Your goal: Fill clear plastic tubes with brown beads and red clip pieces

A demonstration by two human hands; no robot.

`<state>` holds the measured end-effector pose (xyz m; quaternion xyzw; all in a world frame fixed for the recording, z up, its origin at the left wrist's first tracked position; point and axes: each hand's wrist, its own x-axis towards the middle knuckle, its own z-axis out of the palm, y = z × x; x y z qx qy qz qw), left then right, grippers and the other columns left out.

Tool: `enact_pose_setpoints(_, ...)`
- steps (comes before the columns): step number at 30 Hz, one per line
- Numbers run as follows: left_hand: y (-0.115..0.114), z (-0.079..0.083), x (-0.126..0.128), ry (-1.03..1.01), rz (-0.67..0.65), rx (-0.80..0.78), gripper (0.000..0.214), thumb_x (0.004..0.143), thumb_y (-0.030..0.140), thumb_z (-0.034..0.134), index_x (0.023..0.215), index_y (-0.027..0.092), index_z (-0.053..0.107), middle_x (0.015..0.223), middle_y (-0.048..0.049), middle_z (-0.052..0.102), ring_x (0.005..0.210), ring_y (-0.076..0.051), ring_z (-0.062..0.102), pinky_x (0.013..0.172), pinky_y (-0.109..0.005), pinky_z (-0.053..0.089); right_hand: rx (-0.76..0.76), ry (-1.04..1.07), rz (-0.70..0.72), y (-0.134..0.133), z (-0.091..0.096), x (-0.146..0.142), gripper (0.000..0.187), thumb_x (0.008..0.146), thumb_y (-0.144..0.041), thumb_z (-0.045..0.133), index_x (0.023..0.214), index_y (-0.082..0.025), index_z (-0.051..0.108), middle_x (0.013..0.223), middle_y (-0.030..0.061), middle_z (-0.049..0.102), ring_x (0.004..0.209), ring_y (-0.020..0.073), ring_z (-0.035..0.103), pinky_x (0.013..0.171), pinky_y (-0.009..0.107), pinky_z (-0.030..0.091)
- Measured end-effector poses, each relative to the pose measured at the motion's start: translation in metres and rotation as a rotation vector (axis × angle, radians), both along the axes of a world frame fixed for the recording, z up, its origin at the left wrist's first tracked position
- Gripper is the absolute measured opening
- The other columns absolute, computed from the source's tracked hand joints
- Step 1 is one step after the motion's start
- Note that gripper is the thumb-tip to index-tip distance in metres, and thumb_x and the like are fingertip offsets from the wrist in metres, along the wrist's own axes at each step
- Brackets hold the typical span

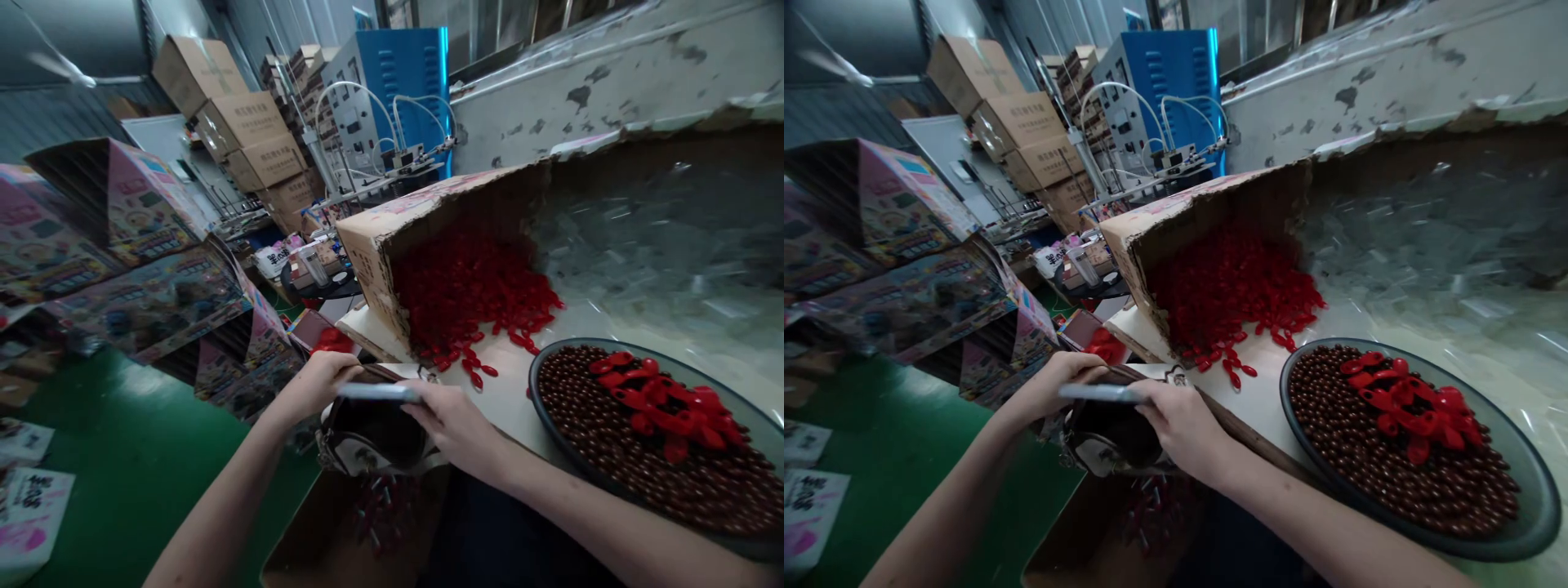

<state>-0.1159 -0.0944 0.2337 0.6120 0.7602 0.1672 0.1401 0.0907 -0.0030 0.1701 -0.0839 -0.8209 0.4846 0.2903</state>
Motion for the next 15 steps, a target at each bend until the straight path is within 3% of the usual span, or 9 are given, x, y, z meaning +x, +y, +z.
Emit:
enact_pose_setpoints(3, -0.005, -0.001, -0.022, -0.203, 0.167, 0.001, 0.029, 0.08, 0.038, 0.053, 0.066, 0.015, 0.064, 0.052, 0.0002, 0.057, 0.045, -0.011, 0.046, 0.044, -0.02, 0.033, -0.399, 0.132, -0.219, 0.001, 0.008, 0.003, 0.023, 0.088, -0.033, 0.055, 0.101, -0.017, 0.065, 0.086, 0.0023, 0.07, 0.08, 0.017, 0.065, 0.071, 0.026, 0.05)
enact_pose_setpoints(5, -0.007, -0.004, -0.04, -0.387, 0.3, 0.042, 0.027, 0.076, 0.039, 0.059, 0.063, 0.015, 0.062, 0.048, 0.0013, 0.054, 0.039, -0.01, 0.043, 0.039, -0.02, 0.03, -0.567, 0.221, -0.407, 0.006, 0.013, 0.009, 0.027, 0.084, -0.039, 0.06, 0.098, -0.016, 0.066, 0.084, 0.0031, 0.07, 0.078, 0.0177, 0.065, 0.07, 0.028, 0.051)
enact_pose_setpoints(7, -0.005, -0.009, -0.06, -0.613, 0.446, 0.179, 0.023, 0.072, 0.034, 0.066, 0.06, 0.014, 0.061, 0.045, 0.0014, 0.053, 0.036, -0.009, 0.042, 0.036, -0.018, 0.027, -0.679, 0.319, -0.522, 0.012, 0.013, 0.019, 0.03, 0.08, -0.039, 0.065, 0.099, -0.017, 0.066, 0.087, 0.0042, 0.071, 0.08, 0.0185, 0.065, 0.074, 0.03, 0.051)
enact_pose_setpoints(11, 0.021, -0.018, -0.098, -1.029, 0.709, 0.594, 0.011, 0.069, 0.016, 0.068, 0.063, 0.01, 0.062, 0.045, -0.0001, 0.054, 0.032, -0.008, 0.04, 0.032, -0.018, 0.023, -0.936, 0.314, -0.475, 0.015, -0.003, 0.044, 0.039, 0.074, -0.036, 0.072, 0.108, -0.018, 0.065, 0.099, 0.0069, 0.071, 0.088, 0.0215, 0.066, 0.078, 0.033, 0.052)
enact_pose_setpoints(15, 0.072, -0.022, -0.132, -1.155, 0.797, 0.866, 0.016, 0.083, 0.012, 0.055, 0.066, 0.011, 0.058, 0.05, 0.0025, 0.053, 0.038, -0.005, 0.043, 0.036, -0.015, 0.029, -1.283, 0.16, -0.319, -0.002, -0.03, 0.056, 0.035, 0.075, -0.034, 0.07, 0.107, -0.02, 0.066, 0.095, 0.0058, 0.073, 0.082, 0.0222, 0.068, 0.073, 0.033, 0.053)
